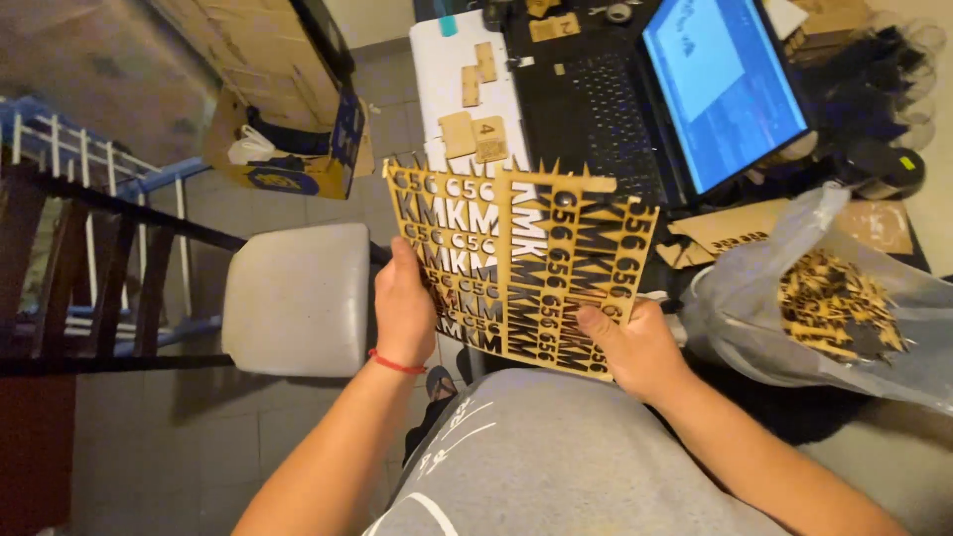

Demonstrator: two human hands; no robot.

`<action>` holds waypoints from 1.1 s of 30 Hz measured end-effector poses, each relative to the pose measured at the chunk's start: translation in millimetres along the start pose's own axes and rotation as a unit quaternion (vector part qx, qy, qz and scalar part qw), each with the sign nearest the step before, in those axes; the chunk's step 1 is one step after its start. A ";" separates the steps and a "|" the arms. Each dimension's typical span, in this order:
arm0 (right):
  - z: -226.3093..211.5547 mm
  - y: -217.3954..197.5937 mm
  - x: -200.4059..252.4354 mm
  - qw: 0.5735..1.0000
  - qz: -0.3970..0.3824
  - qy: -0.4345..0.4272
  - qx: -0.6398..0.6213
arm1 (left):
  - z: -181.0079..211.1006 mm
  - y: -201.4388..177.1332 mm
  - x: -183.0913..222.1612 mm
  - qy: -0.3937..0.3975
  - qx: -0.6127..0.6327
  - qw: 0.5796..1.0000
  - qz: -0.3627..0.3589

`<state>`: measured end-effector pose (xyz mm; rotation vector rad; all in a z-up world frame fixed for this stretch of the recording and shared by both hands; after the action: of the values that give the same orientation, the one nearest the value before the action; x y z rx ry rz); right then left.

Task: Sorting laser-cut wooden pieces and scraps, then assembling small wooden boxes by interlocking the components.

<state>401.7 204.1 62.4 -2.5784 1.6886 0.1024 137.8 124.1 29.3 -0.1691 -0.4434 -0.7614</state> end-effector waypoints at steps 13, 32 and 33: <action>4.9 85.7 -9.4 0.985 0.054 0.063 -0.152 | 55.8 -26.0 3.7 -0.147 0.106 0.983 -0.028; -3.9 -39.5 78.1 0.945 0.309 0.044 0.098 | 79.4 -27.2 -50.0 0.007 -0.496 0.853 -0.164; -12.0 -61.4 100.0 0.934 0.341 0.042 0.102 | 74.7 -29.3 -52.1 0.023 -0.504 0.842 -0.191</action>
<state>498.1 136.3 66.4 -1.7744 2.3969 -0.1482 59.8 158.7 72.6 -1.0752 0.0230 -1.3433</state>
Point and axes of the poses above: each hand's wrist, its own x-axis away from the middle knuckle, its own y-axis out of the palm, z = x × y, the point moved 5 cm from there along -x, towards the middle knuckle, and after that the axes turned 15 degrees about -y, right-handed, at the moved point
